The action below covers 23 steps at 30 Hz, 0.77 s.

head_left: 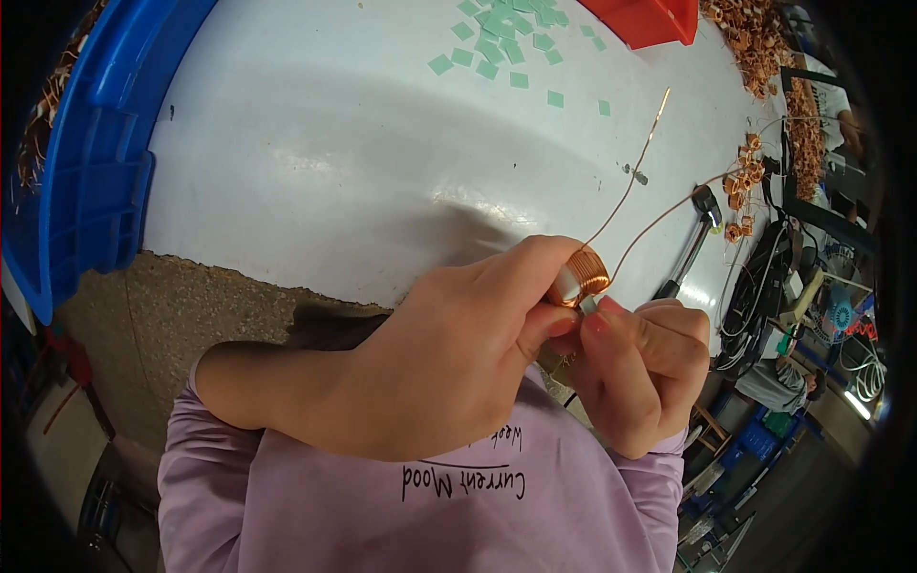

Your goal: Winding copper wire around a core and using a hammer to secure components in a factory setting.

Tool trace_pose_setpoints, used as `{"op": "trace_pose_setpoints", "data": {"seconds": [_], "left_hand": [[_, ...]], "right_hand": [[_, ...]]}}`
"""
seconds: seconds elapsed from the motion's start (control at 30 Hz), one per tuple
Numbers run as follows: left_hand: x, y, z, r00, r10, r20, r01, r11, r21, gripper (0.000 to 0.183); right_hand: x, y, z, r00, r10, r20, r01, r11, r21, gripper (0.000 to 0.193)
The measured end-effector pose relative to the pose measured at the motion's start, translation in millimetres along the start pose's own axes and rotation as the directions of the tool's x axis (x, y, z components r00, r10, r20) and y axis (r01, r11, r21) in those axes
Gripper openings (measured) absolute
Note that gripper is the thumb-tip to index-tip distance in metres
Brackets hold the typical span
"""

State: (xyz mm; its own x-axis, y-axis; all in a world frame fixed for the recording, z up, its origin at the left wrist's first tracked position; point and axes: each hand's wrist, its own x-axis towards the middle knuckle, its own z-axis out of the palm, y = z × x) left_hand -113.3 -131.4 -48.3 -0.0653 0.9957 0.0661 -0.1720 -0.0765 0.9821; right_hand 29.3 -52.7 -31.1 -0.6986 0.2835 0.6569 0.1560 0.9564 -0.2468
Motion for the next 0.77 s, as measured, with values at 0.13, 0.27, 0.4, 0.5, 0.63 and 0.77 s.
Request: {"op": "trace_pose_setpoints", "data": {"seconds": [0.13, 0.27, 0.4, 0.5, 0.63, 0.77], "left_hand": [[-2.0, 4.2, 1.9, 0.999, -0.035, -0.025, 0.035, 0.999, 0.014, 0.026], [-4.8, -4.2, 6.9, 0.992, 0.092, -0.081, -0.081, 0.988, 0.13, 0.028], [-5.7, -5.6, 8.6, 0.988, 0.118, -0.103, -0.103, 0.985, 0.14, 0.03], [-6.7, -5.4, 9.2, 0.989, 0.101, -0.111, -0.089, 0.99, 0.108, 0.033], [-9.5, -2.4, 9.9, 0.998, 0.003, -0.069, 0.002, 0.997, 0.071, 0.037], [-9.7, -0.7, 10.7, 0.995, 0.051, -0.087, -0.035, 0.982, 0.185, 0.039]], "right_hand": [[-0.2, 4.3, -1.7, 0.999, -0.029, 0.023, 0.027, 0.998, 0.063, 0.018], [2.8, -6.2, -0.4, 0.997, 0.073, 0.008, -0.074, 0.996, 0.056, 0.021], [6.6, -14.9, 1.7, 0.991, 0.137, 0.009, -0.137, 0.991, 0.001, 0.023], [7.3, -17.0, 1.7, 0.986, 0.166, 0.014, -0.165, 0.985, -0.051, 0.023], [6.0, -15.3, -2.3, 0.979, 0.185, 0.084, -0.183, 0.983, -0.025, 0.022], [7.5, -18.2, -2.3, 0.976, 0.208, 0.069, -0.205, 0.978, -0.048, 0.024]]}}
